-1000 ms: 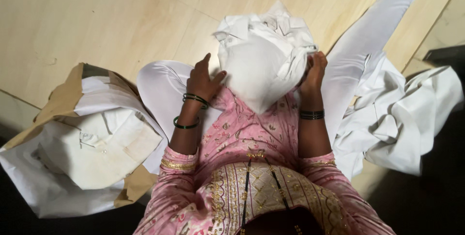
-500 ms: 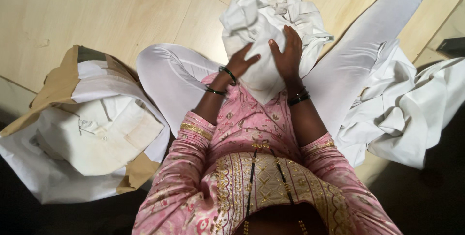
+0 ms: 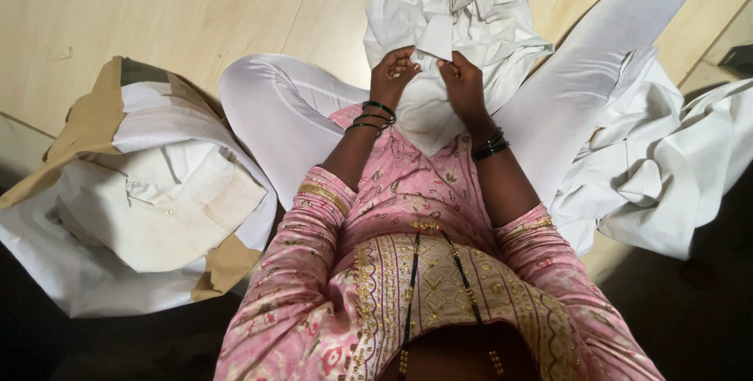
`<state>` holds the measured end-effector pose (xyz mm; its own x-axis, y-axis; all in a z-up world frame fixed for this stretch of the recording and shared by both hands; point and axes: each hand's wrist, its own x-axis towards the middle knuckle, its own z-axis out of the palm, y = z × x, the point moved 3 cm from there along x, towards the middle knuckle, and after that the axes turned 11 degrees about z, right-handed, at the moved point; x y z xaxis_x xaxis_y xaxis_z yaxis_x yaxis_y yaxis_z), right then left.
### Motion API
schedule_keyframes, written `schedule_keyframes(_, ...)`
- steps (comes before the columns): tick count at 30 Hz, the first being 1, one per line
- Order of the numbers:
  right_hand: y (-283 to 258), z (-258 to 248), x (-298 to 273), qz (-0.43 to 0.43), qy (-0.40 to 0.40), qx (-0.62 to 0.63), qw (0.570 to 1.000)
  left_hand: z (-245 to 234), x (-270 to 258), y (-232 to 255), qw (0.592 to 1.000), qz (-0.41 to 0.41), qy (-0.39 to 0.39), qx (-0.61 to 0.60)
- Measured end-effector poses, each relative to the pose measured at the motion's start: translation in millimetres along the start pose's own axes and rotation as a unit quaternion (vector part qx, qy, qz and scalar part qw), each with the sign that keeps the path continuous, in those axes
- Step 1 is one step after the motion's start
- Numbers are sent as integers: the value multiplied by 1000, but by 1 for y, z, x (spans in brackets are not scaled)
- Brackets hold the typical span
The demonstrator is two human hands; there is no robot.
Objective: The person sits on the floor and folds a white shirt, smoothing it out and buttoning it. They then pick up another white shirt from a cardboard box, button it, and fold it. The person continues to handle and fold additional white shirts from the box.
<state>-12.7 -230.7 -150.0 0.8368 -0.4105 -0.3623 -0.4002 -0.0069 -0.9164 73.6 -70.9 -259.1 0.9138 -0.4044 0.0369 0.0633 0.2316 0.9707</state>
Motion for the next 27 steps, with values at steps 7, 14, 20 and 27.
schedule_keyframes(7, -90, 27, -63, -333, 221, -336, 853, 5, 6, 37, 990, -67, 52, -114)
schedule_keyframes(14, -61, 34, -49, -137, 145, -109, 974, 6, 5, 41, 956, -171, -61, -230)
schedule_keyframes(20, -41, 23, -34, -120, 116, -67, 984, 7, 9, 14, 982, -120, -85, -117)
schedule_keyframes(27, -26, 25, -24, -108, 101, -80, 986, 0, 2, -13, 990, -81, -56, 100)
